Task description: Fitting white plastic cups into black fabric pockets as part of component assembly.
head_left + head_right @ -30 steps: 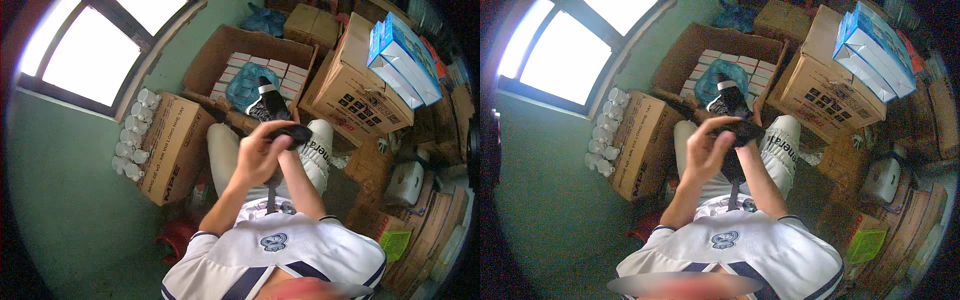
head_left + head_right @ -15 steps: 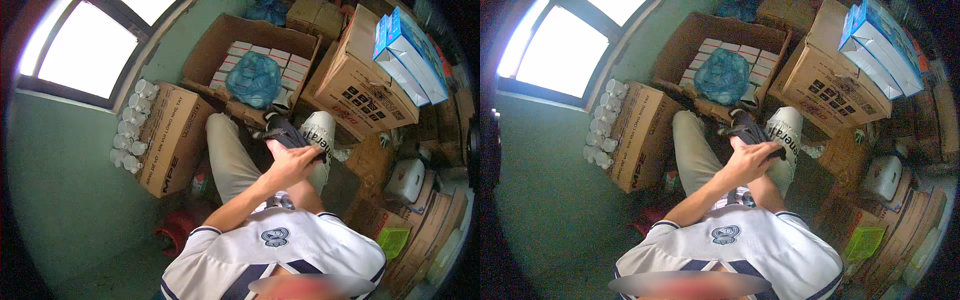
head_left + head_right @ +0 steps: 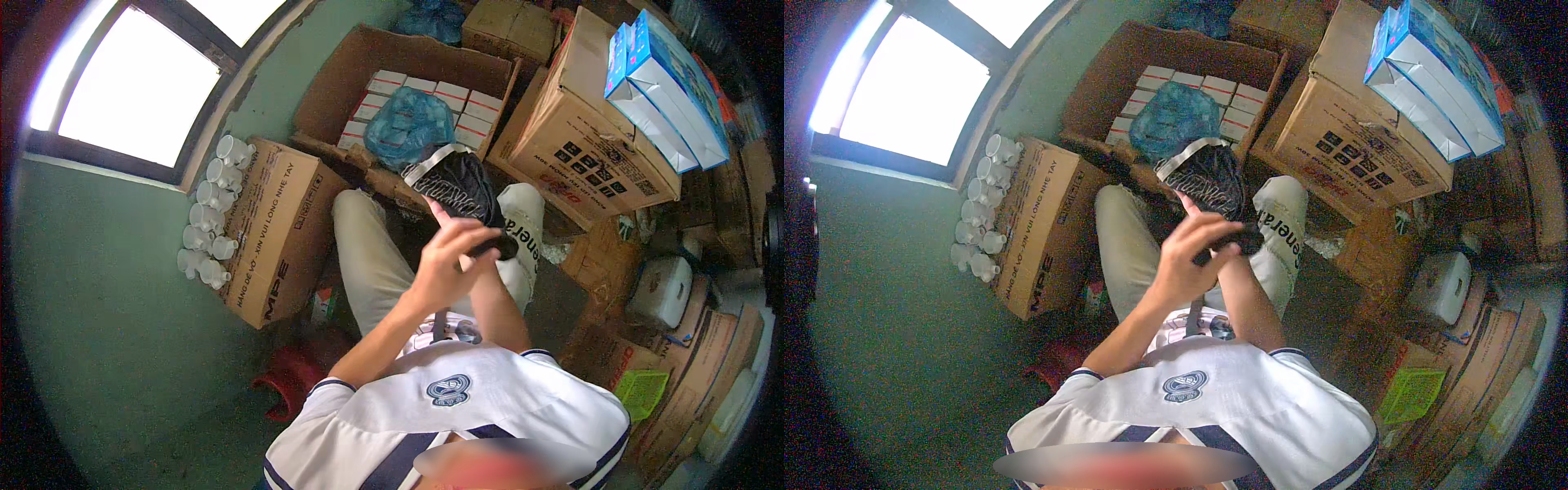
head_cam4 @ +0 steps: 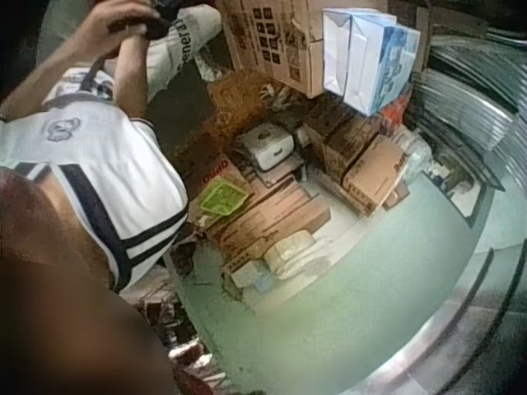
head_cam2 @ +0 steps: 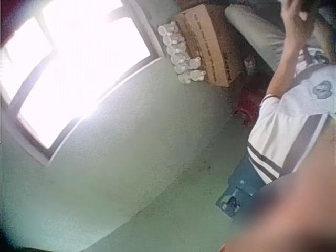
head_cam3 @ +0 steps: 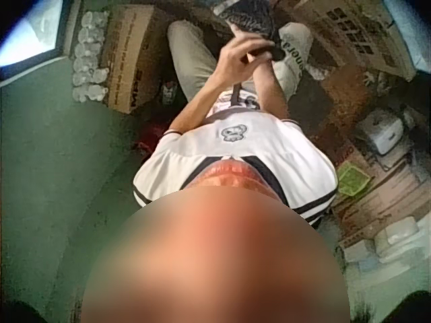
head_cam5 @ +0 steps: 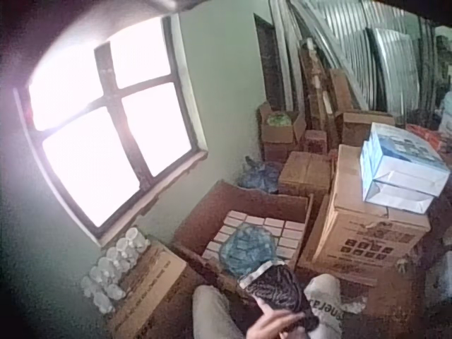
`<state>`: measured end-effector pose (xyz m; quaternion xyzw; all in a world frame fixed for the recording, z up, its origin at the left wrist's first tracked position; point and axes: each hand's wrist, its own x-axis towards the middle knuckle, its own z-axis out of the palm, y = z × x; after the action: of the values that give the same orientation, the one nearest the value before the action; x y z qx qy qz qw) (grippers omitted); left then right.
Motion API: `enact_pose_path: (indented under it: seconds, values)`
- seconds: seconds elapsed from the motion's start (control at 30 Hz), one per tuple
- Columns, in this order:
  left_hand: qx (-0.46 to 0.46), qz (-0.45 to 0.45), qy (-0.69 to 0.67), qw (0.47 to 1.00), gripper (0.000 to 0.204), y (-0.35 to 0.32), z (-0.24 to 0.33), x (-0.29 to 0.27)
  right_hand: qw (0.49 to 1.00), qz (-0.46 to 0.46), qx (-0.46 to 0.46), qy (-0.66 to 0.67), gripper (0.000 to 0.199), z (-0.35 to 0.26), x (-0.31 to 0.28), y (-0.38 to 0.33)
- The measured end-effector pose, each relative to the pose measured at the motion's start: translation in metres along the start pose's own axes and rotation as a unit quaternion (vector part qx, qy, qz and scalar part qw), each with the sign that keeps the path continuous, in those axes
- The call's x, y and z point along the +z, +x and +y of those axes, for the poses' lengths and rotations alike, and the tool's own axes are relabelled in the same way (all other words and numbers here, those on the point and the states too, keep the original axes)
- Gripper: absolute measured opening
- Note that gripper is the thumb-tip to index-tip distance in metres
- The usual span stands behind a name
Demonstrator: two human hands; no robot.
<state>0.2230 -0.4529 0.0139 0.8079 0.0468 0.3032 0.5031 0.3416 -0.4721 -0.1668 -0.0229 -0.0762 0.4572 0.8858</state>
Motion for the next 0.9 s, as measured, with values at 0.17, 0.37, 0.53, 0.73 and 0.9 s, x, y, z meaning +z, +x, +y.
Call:
enact_pose_path:
  seconds: [0.17, 0.37, 0.53, 0.73, 0.9]
  values:
    - [-0.235, 0.131, -0.115, 0.956, 0.028, 0.031, -0.034, -0.021, 0.972, -0.09, 0.001, 0.217, 0.046, -0.001, 0.016, 0.014]
    - [-0.255, 0.14, -0.025, 0.956, 0.031, 0.038, -0.055, -0.008, 0.995, -0.029, -0.051, 0.084, 0.05, 0.0, -0.016, 0.018]
    - [-0.085, 0.218, 0.153, 0.96, 0.039, 0.033, -0.047, -0.009, 0.999, 0.002, -0.04, 0.03, 0.053, 0.004, -0.017, 0.011]
    - [0.043, -0.051, 0.252, 0.965, 0.064, 0.019, -0.025, -0.018, 0.999, 0.005, -0.045, 0.029, 0.053, -0.009, -0.014, 0.011]
    - [0.053, -0.095, 0.28, 0.954, 0.052, 0.014, -0.042, -0.018, 0.998, 0.0, -0.049, 0.032, 0.053, -0.002, -0.007, 0.02]
